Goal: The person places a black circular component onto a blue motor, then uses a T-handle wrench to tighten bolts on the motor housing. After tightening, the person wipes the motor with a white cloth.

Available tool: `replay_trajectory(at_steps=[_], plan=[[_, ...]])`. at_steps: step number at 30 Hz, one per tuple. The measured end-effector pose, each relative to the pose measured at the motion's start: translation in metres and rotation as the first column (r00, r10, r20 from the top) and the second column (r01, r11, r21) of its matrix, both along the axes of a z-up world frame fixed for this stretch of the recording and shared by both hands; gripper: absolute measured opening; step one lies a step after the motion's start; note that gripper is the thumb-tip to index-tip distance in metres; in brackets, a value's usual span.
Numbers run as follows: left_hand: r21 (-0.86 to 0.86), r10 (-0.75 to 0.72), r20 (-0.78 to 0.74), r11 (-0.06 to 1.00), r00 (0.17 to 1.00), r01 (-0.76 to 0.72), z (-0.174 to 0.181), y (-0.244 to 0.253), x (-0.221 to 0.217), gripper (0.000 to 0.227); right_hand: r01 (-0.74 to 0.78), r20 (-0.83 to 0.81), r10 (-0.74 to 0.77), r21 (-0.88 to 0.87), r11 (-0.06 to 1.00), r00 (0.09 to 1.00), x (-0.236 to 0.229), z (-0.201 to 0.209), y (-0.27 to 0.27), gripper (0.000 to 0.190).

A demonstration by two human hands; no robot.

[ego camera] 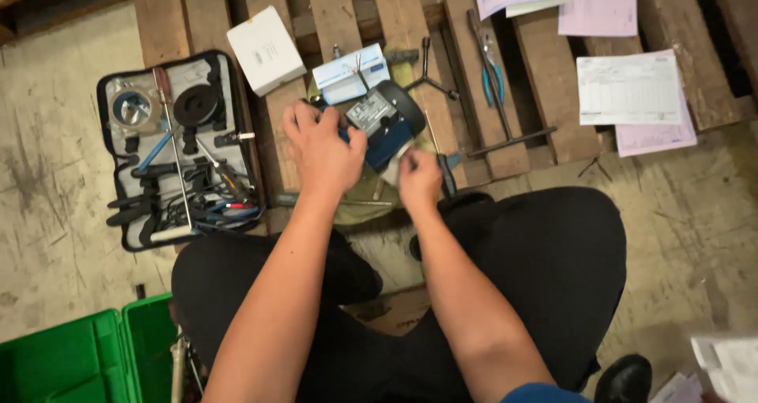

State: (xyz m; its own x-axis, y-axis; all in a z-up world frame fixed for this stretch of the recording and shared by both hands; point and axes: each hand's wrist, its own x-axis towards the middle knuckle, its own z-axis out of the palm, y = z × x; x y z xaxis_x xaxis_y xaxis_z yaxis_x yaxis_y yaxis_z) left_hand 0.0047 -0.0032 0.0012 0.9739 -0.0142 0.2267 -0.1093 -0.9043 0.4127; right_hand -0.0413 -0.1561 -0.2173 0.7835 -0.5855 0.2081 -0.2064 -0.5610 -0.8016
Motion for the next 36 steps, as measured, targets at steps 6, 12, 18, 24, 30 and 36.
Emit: replay_trajectory(at_steps=[6, 12, 18, 24, 30, 36], plan=[[0.002, 0.028, -0.053, 1.000, 0.998, -0.028, 0.009, -0.006, 0.001, 0.024, -0.051, -0.039, 0.055, 0.090, 0.995, 0.998, -0.006, 0.012, 0.026, 0.012], [0.005, 0.025, -0.059, 1.000, 0.998, -0.024, 0.009, -0.006, -0.001, 0.024, 0.027, 0.125, -0.042, 0.113, 0.993, 0.991, -0.012, 0.049, 0.036, 0.017], [-0.016, 0.010, -0.045, 1.000, 0.999, -0.011, 0.009, -0.010, 0.005, 0.025, -0.118, 0.306, 0.090, 0.074, 0.990, 0.948, 0.005, 0.076, 0.035, 0.013], [-0.009, 0.007, -0.053, 1.000, 0.999, -0.007, 0.008, -0.006, 0.000, 0.024, -0.156, 0.348, 0.166, -0.056, 0.986, 0.923, 0.011, 0.073, 0.036, 0.015], [0.007, 0.005, -0.034, 1.000, 0.999, -0.005, 0.013, -0.006, -0.001, 0.025, -0.163, 0.296, 0.180, -0.080, 0.983, 0.938, 0.001, 0.049, 0.029, 0.012], [0.020, -0.002, 0.005, 1.000, 1.000, 0.002, 0.003, -0.006, 0.006, 0.025, -0.159, 0.305, 0.182, -0.099, 0.982, 0.935, 0.016, 0.072, 0.028, 0.013]])
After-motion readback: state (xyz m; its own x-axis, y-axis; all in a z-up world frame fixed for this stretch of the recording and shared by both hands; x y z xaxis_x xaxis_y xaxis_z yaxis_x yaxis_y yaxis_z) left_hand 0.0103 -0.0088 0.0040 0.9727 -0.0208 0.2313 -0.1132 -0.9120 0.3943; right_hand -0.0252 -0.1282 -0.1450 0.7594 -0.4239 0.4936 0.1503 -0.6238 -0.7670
